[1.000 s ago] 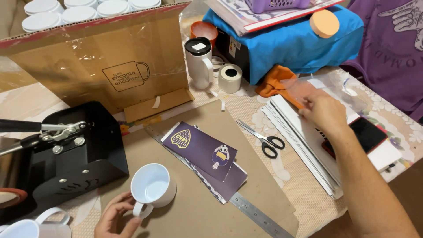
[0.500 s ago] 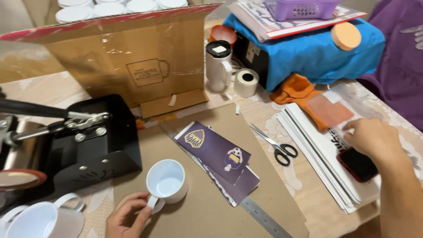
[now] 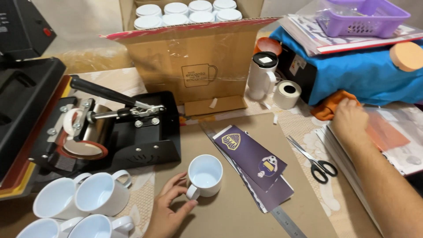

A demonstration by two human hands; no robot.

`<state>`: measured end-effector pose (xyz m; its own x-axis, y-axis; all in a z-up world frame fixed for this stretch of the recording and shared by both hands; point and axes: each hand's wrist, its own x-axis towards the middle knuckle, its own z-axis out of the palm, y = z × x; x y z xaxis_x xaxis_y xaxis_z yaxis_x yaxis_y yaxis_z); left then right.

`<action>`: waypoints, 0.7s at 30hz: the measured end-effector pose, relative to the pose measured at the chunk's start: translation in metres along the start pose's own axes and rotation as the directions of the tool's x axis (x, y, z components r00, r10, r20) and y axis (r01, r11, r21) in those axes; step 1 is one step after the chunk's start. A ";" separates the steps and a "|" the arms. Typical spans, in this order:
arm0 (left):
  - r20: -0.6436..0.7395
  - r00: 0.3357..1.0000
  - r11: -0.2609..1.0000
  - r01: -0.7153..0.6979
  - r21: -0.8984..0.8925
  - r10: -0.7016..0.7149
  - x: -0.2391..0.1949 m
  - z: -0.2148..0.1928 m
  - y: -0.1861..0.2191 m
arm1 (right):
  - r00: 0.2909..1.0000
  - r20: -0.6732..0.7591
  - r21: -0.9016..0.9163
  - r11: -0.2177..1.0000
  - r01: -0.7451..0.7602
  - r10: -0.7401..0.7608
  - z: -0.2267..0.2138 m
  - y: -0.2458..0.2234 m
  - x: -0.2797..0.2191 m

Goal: The person retrieves white mugs from a cardboard box and places them on a table. They then apply printed stickers to the mugs, using scissors to trim the sticker edges and a small piece of tape to secure the ends.

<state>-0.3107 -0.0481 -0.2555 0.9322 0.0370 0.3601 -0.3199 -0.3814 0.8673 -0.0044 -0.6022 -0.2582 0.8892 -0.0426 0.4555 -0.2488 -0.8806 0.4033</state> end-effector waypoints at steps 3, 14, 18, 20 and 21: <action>0.028 0.999 0.997 0.024 -0.074 -0.022 0.000 0.005 -0.007 | 0.969 0.245 -0.034 0.999 -0.013 0.021 -0.013 0.004 0.011; 0.050 0.997 0.990 0.067 -0.125 -0.061 0.002 0.003 0.006 | 0.887 0.442 0.115 0.972 -0.203 0.133 -0.027 0.010 0.018; 0.068 0.996 0.994 0.058 -0.088 -0.052 0.002 0.003 0.007 | 0.842 0.465 -0.002 0.952 -0.307 0.273 -0.025 0.011 0.030; 0.088 0.994 0.995 0.069 -0.074 -0.063 0.000 0.002 0.009 | 0.803 0.512 0.011 0.932 -0.361 0.305 -0.030 0.010 0.034; 0.084 0.996 0.997 0.049 -0.056 -0.044 0.001 0.001 0.011 | 0.800 0.518 0.000 0.935 -0.354 0.303 -0.030 0.010 0.038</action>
<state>-0.3128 -0.0533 -0.2464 0.9563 -0.0236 0.2916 -0.2830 -0.3271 0.9016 0.0159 -0.5983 -0.2131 0.8349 -0.5451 0.0759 -0.5475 -0.8084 0.2164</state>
